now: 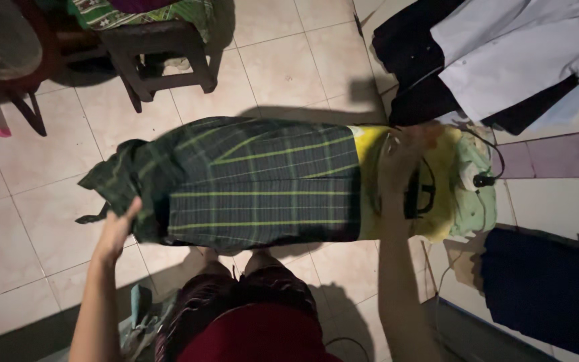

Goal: The person irons a dark green plaid garment on a low ironing board using a steam iron. They repeatedly smooth the fabric with one hand while moving the iron with the other, adjusting the garment's position several times to cover different areas.

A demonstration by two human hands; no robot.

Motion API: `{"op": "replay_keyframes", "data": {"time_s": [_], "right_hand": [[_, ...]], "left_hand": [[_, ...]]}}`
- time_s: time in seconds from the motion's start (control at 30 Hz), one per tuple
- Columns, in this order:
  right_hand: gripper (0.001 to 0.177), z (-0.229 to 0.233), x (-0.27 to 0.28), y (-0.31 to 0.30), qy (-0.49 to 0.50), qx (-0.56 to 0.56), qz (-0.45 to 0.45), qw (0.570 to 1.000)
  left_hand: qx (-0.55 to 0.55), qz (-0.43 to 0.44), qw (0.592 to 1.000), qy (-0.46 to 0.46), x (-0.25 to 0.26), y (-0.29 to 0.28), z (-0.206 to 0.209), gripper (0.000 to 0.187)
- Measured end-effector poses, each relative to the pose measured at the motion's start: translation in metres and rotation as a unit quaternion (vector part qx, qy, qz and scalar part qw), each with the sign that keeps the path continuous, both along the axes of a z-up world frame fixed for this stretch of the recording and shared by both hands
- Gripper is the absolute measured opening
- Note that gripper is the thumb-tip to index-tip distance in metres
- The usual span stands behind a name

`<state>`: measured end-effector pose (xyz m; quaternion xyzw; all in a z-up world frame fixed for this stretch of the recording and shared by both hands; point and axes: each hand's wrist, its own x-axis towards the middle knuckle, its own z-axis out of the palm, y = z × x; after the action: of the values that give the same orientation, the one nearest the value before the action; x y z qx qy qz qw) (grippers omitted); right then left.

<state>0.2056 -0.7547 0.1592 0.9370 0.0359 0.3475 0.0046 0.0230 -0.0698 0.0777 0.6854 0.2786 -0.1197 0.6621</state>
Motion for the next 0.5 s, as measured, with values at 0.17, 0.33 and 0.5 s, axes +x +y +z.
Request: {"op": "replay_keyframes", "data": {"time_s": [0.17, 0.33, 0.5], "right_hand": [[0.035, -0.062, 0.029, 0.039, 0.200, 0.240, 0.033, 0.949], [0.049, -0.094, 0.042, 0.074, 0.302, 0.399, -0.101, 0.860], [0.028, -0.084, 0.025, 0.061, 0.294, 0.342, 0.017, 0.892]], "left_hand": [[0.052, -0.131, 0.969, 0.204, -0.076, 0.003, 0.026, 0.106], [0.056, -0.256, 0.929, 0.262, -0.133, 0.015, 0.025, 0.121], [0.018, -0.161, 0.952, 0.259, -0.141, 0.021, 0.023, 0.087]]}}
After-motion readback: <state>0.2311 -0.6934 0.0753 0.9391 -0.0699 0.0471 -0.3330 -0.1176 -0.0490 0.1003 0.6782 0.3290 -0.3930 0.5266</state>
